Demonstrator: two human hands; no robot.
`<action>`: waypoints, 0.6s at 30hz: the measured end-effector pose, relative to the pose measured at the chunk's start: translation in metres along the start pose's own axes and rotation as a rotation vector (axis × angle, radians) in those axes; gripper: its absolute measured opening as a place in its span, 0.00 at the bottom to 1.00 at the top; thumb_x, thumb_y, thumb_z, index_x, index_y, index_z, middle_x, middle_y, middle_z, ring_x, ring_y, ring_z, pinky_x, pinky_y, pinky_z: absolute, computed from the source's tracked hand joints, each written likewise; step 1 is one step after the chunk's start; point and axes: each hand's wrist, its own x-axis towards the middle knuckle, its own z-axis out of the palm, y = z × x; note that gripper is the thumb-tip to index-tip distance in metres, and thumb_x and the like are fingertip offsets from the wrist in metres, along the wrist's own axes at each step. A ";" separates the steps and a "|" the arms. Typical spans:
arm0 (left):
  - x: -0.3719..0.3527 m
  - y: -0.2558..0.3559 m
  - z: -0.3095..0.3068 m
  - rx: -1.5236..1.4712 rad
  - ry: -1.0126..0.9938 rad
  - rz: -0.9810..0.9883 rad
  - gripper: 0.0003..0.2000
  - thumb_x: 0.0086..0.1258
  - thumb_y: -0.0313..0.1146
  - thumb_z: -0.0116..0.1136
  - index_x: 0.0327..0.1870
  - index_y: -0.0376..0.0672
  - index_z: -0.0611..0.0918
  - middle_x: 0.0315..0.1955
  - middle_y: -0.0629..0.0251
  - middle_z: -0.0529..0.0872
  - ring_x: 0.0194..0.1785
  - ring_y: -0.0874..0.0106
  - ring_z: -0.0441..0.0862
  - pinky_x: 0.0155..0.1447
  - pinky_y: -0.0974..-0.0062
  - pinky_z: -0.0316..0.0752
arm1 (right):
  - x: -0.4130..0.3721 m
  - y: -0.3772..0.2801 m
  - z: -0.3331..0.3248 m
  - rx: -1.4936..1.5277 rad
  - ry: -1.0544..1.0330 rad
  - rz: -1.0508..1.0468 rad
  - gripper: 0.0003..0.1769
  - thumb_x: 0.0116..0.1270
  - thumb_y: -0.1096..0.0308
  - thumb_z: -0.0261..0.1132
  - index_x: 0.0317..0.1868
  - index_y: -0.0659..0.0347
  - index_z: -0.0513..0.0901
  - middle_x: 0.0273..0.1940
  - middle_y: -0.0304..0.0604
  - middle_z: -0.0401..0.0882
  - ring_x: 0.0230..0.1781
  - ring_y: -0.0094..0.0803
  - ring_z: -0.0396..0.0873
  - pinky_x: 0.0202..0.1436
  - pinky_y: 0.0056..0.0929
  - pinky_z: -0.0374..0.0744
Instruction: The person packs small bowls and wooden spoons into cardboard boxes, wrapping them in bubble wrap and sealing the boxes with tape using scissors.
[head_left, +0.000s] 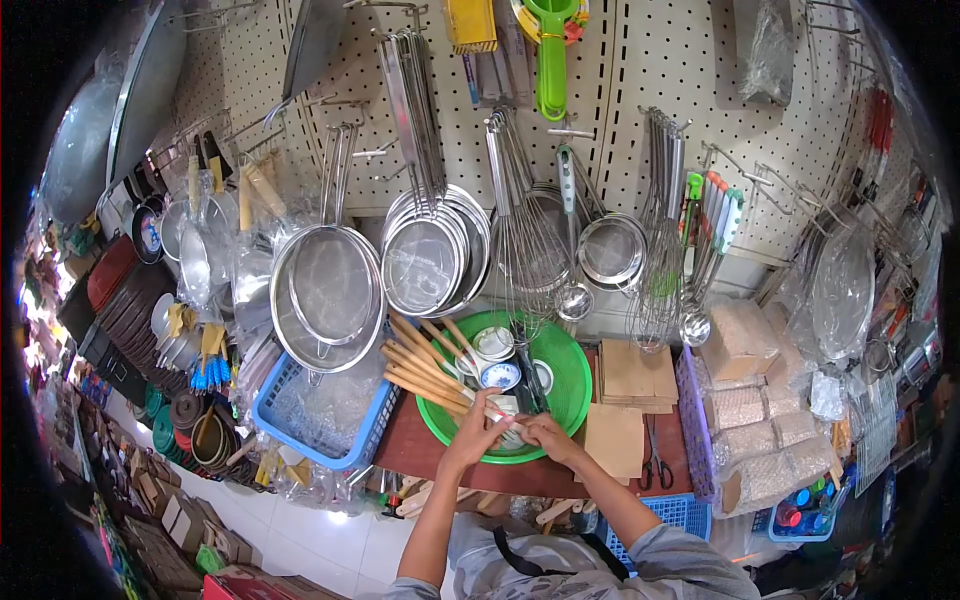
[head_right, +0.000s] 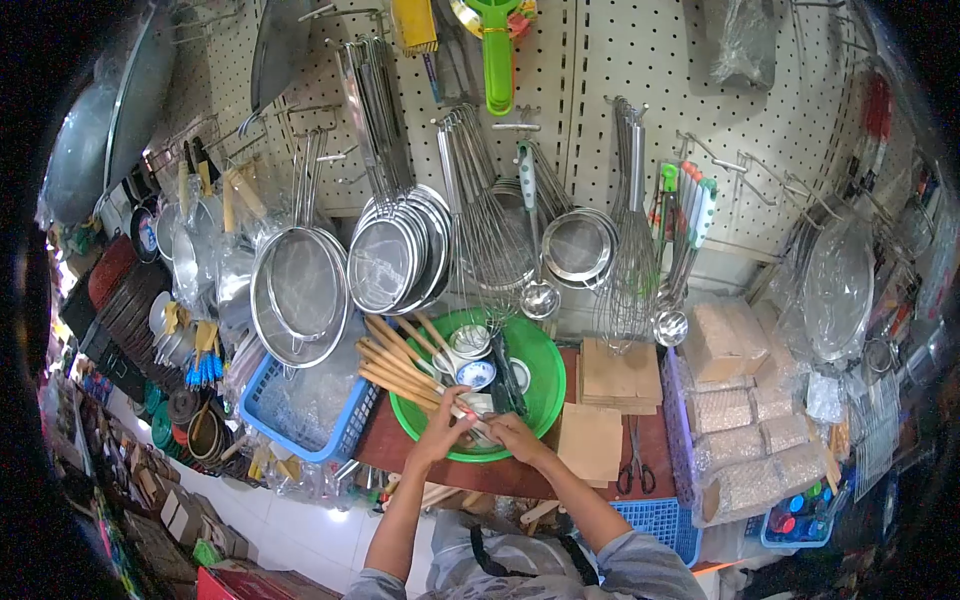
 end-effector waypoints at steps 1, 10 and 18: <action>0.000 -0.002 0.000 -0.089 -0.006 -0.044 0.24 0.74 0.42 0.55 0.66 0.45 0.65 0.39 0.67 0.73 0.33 0.78 0.71 0.37 0.79 0.70 | -0.001 -0.002 0.001 -0.001 0.006 0.022 0.19 0.63 0.61 0.50 0.18 0.63 0.64 0.18 0.38 0.64 0.23 0.28 0.64 0.39 0.29 0.68; 0.000 -0.022 -0.009 -0.454 -0.090 -0.175 0.23 0.75 0.42 0.54 0.66 0.45 0.65 0.44 0.64 0.76 0.36 0.75 0.72 0.45 0.78 0.71 | 0.004 -0.002 0.002 0.009 -0.015 -0.211 0.15 0.65 0.65 0.51 0.21 0.64 0.68 0.21 0.39 0.67 0.25 0.26 0.65 0.37 0.29 0.67; -0.003 -0.002 -0.006 -0.228 -0.028 -0.160 0.23 0.75 0.43 0.52 0.67 0.46 0.64 0.38 0.65 0.73 0.39 0.73 0.73 0.44 0.77 0.71 | 0.000 -0.008 0.003 0.011 0.001 -0.023 0.14 0.64 0.66 0.51 0.22 0.64 0.69 0.22 0.39 0.66 0.26 0.28 0.66 0.40 0.29 0.68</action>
